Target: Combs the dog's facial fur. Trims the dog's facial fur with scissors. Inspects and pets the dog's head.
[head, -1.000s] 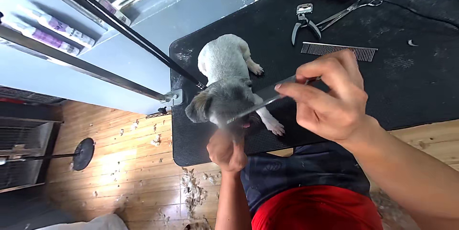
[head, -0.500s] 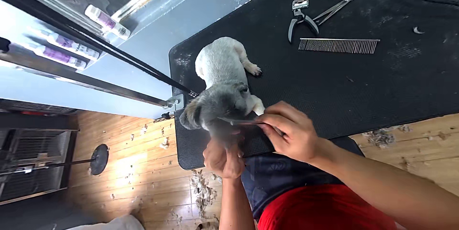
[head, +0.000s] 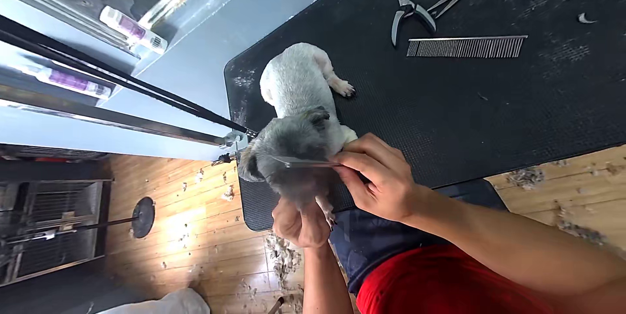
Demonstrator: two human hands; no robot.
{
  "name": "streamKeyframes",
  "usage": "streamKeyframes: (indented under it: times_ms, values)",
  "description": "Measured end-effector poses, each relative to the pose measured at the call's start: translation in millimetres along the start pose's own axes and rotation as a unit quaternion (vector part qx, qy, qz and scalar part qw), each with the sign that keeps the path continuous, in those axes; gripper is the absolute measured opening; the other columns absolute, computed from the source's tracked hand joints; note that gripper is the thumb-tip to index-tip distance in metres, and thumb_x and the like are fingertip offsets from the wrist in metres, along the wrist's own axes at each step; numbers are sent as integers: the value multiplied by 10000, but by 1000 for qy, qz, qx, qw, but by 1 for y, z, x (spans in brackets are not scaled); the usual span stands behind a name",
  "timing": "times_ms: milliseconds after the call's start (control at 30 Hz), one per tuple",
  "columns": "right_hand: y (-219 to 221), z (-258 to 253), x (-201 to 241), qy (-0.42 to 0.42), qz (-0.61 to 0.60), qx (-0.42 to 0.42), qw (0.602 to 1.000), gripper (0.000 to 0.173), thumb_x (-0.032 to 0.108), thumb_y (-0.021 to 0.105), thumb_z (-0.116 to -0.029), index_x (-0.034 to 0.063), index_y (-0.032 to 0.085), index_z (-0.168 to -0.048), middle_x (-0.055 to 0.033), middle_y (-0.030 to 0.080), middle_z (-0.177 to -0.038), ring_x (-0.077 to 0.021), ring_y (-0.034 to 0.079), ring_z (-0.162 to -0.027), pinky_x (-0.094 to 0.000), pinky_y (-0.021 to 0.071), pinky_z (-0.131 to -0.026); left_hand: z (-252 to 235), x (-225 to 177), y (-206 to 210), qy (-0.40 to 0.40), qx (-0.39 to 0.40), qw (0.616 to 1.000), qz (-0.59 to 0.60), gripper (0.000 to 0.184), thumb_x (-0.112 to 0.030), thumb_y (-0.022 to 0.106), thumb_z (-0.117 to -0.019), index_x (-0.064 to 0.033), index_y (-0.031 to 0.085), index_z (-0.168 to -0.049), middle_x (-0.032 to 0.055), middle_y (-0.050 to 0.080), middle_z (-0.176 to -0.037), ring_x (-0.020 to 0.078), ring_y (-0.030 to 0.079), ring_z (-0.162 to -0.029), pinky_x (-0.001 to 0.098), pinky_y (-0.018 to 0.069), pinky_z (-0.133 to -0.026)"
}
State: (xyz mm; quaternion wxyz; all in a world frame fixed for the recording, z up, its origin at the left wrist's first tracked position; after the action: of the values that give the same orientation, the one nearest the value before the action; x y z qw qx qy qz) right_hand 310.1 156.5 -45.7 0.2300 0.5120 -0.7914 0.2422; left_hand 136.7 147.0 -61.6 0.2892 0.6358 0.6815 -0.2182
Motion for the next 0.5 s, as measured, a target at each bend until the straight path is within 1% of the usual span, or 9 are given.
streamKeyframes:
  times_ms: [67, 133, 200, 267, 367, 433, 500]
  values:
    - [-2, -12, 5, -7, -4, -9, 1000, 130, 69, 661, -942, 15, 749, -1021, -89, 666, -916, -136, 633, -866, -236, 540, -732, 1, 1, -1, -1, -8, 1000, 7, 171, -236, 639, -1011, -160, 788, -978, -55, 762, -924, 63, 714, -845, 263, 601, -743]
    - [-7, -15, 4, -7, -16, -14, 1000, 132, 65, 659, -950, 4, 738, -1035, -90, 662, -930, -127, 635, -878, -229, 550, -747, 1, 1, -3, -3, -9, 1000, 12, 176, -240, 637, -1012, -154, 789, -990, -40, 763, -928, 76, 717, -832, 272, 606, -732]
    - [-12, -7, -2, -9, -26, -9, 1000, 127, 72, 655, -960, 10, 732, -1040, -85, 654, -944, -121, 634, -896, -232, 556, -769, 1, 2, -4, -4, -10, 1000, 17, 185, -247, 632, -1020, -148, 787, -1001, -25, 764, -926, 91, 721, -816, 279, 610, -719]
    - [-11, 7, -8, -16, -23, 12, 1000, 121, 99, 645, -976, 42, 731, -1039, -71, 640, -942, -127, 624, -908, -244, 551, -780, 1, 4, -6, -9, -21, 1000, 21, 182, -249, 636, -1017, -151, 786, -987, -24, 762, -917, 93, 717, -807, 282, 607, -713]
    - [-4, 9, -6, -28, 16, 34, 999, 118, 106, 642, -969, 74, 745, -1016, -72, 650, -910, -161, 620, -876, -280, 531, -743, 3, 6, -7, -13, -29, 999, 31, 175, -245, 638, -1014, -154, 785, -984, -29, 760, -911, 88, 716, -799, 282, 608, -698]
    - [-1, -4, 2, -35, 39, 33, 998, 127, 95, 646, -952, 74, 756, -1012, -83, 661, -902, -173, 625, -848, -288, 529, -710, 3, 6, -5, -11, -25, 999, 32, 179, -243, 631, -1018, -158, 786, -994, -43, 760, -909, 75, 714, -798, 271, 606, -706]
    - [-1, -17, 10, -41, 41, 31, 998, 139, 82, 647, -943, 61, 760, -1020, -92, 659, -909, -177, 615, -845, -289, 519, -706, 3, 6, -4, -10, -22, 999, 31, 184, -242, 629, -1020, -154, 788, -995, -44, 762, -899, 73, 716, -789, 269, 607, -712]
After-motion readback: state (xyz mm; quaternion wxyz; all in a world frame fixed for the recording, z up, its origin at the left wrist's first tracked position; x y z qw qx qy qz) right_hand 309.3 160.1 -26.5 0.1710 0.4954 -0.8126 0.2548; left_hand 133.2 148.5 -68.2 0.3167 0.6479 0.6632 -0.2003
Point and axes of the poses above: each hand's wrist, its own z-axis away from the middle knuckle, its own y-axis out of the palm, x = y × z, the point moved 5 cm from there along -z, towards the middle knuckle
